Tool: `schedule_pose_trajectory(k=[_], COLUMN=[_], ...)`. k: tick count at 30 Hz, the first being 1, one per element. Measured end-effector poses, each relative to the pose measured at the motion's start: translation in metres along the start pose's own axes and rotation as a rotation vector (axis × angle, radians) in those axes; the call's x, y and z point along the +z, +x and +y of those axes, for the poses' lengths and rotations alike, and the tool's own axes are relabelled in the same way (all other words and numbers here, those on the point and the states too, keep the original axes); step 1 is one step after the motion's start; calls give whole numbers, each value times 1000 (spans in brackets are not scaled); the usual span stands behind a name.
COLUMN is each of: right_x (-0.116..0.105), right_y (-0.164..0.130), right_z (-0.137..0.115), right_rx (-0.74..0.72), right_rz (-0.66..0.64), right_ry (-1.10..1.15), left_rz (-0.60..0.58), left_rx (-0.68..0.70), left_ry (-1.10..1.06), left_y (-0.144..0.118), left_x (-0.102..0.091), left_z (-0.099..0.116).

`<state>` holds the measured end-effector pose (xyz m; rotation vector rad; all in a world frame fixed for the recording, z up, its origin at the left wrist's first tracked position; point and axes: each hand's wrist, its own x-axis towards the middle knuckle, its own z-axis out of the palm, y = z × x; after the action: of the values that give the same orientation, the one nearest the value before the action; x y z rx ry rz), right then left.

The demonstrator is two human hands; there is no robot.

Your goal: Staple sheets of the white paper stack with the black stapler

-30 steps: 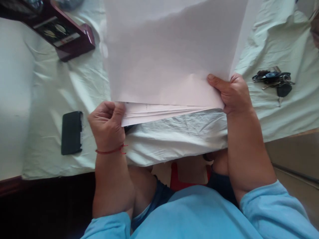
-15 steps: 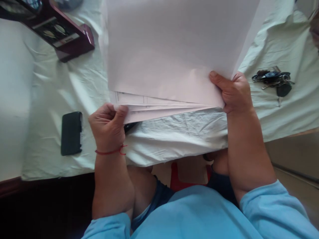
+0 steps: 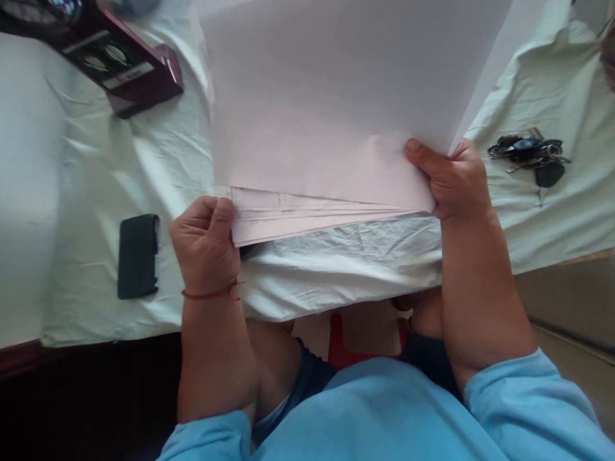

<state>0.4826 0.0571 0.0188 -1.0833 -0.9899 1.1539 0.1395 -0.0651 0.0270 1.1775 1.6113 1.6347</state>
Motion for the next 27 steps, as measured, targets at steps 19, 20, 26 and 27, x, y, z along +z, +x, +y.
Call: schedule_pose_trajectory(k=[19, 20, 26, 27], right_x=[-9, -11, -24, -25], right_y=[-10, -10, -4, -3], right_z=[-7, -7, -3, -3], right_rx=[33, 35, -31, -39], right_rz=[-132, -154, -212, -194], right_ry=[-103, -109, -166, -164], left_rz=[111, 108, 106, 114], left_rx=[12, 31, 163, 196], left_ry=[11, 23, -69, -97], left_y=[-2, -2, -2, -2], left_x=[6, 5, 3, 4], left_z=[-2, -2, -7, -8])
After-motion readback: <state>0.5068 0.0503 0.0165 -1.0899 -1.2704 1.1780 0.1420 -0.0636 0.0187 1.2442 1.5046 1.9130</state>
